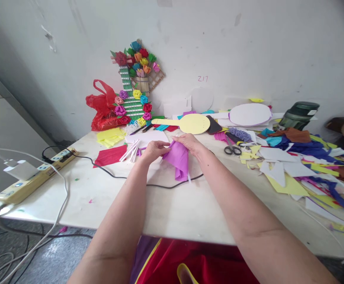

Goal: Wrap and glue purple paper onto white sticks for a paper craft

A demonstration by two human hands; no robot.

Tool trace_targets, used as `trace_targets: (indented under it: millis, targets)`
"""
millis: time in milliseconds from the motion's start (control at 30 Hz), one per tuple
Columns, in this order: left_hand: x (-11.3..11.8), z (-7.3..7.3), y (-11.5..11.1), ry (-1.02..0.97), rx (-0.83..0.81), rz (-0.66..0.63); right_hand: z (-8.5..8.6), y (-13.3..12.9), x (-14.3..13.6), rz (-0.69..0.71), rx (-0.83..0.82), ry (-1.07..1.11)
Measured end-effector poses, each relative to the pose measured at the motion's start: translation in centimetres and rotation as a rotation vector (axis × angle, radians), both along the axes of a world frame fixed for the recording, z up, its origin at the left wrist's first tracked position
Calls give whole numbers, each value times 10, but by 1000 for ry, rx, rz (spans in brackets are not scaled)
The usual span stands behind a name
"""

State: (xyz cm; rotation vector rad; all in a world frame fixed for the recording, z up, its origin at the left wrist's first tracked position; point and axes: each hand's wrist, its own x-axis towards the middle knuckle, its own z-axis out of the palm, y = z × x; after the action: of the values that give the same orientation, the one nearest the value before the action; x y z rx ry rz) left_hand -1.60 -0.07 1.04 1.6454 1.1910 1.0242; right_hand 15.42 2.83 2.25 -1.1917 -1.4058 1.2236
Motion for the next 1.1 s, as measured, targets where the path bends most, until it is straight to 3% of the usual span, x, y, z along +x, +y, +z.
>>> trace_targets:
  millis: [233, 633, 867, 1100]
  targets:
    - [-1, 0, -2, -36, -47, -54, 0, 0, -1, -49, 23, -13]
    - [-2, 3, -6, -116, -115, -133, 5, -7, -5, 99, 10, 35]
    - [-2, 3, -6, -122, -102, -93, 6, -9, -3, 193, -10, 65]
    - [-1, 2, -6, -121, -98, -84, 9, -12, -5, 59, 56, 78]
